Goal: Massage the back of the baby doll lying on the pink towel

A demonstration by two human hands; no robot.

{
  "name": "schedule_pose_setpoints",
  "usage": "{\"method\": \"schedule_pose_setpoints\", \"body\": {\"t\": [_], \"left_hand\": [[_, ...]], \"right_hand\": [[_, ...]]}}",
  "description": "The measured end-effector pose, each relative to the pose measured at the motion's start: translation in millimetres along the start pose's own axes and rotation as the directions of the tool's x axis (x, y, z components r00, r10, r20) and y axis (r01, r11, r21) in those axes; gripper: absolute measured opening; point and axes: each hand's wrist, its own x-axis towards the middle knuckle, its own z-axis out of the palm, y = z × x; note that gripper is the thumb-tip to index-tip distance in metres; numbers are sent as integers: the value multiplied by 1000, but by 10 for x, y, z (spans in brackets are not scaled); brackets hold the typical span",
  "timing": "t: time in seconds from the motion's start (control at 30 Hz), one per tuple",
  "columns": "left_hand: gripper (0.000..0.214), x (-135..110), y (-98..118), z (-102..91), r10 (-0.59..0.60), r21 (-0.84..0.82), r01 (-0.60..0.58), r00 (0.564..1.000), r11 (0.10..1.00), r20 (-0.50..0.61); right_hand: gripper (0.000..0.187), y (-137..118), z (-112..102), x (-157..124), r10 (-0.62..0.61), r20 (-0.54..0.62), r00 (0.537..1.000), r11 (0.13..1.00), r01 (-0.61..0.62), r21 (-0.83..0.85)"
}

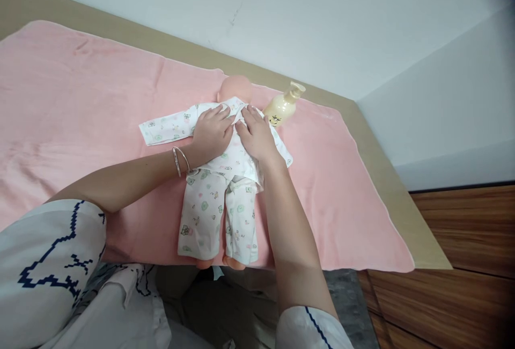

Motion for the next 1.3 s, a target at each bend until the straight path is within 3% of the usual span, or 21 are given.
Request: {"method": "schedule_pose_setpoints", "body": {"t": [0.13, 0.27, 0.43, 0.6, 0.7, 0.9, 1.03, 1.2, 1.3], "left_hand": [[38, 72, -41, -20, -133, -121, 127, 991, 984, -35], [40, 235, -125, -37, -237, -220, 232, 972, 947, 6], [43, 211, -73, -13, -198, -96, 200, 980, 975, 31], [45, -3, 124, -5, -108, -19, 109, 993, 994, 44], [44, 10, 120, 1, -82, -31, 83, 996, 996, 32], [40, 272, -206, 89, -177, -80, 183, 981, 980, 75], [41, 240, -172, 111, -151, -14, 151, 989, 988, 12], [38, 68, 118, -37, -41, 141, 32, 997, 989, 62], [36, 29, 160, -91, 57, 124, -68, 994, 990, 95]], "right_hand": [[56, -35, -43, -17, 2, -9, 1000, 1000, -2, -7], [51, -283, -85, -112, -28, -40, 999, 990, 22, -140], [42, -407, -127, -172, -32, -55, 998, 979, 20, -201], [46, -106, -99, -45, 23, 39, 999, 999, -24, 21], [53, -8, -47, -6, 52, 34, 998, 996, -55, 74], [45, -343, -64, -135, 26, -63, 998, 993, -33, -113], [36, -491, -100, -190, 59, -122, 991, 980, -81, -184], [45, -193, -38, -72, 82, -51, 995, 996, -84, -28], [53, 31, 26, 9, 82, 15, 997, 991, -83, 101]]}}
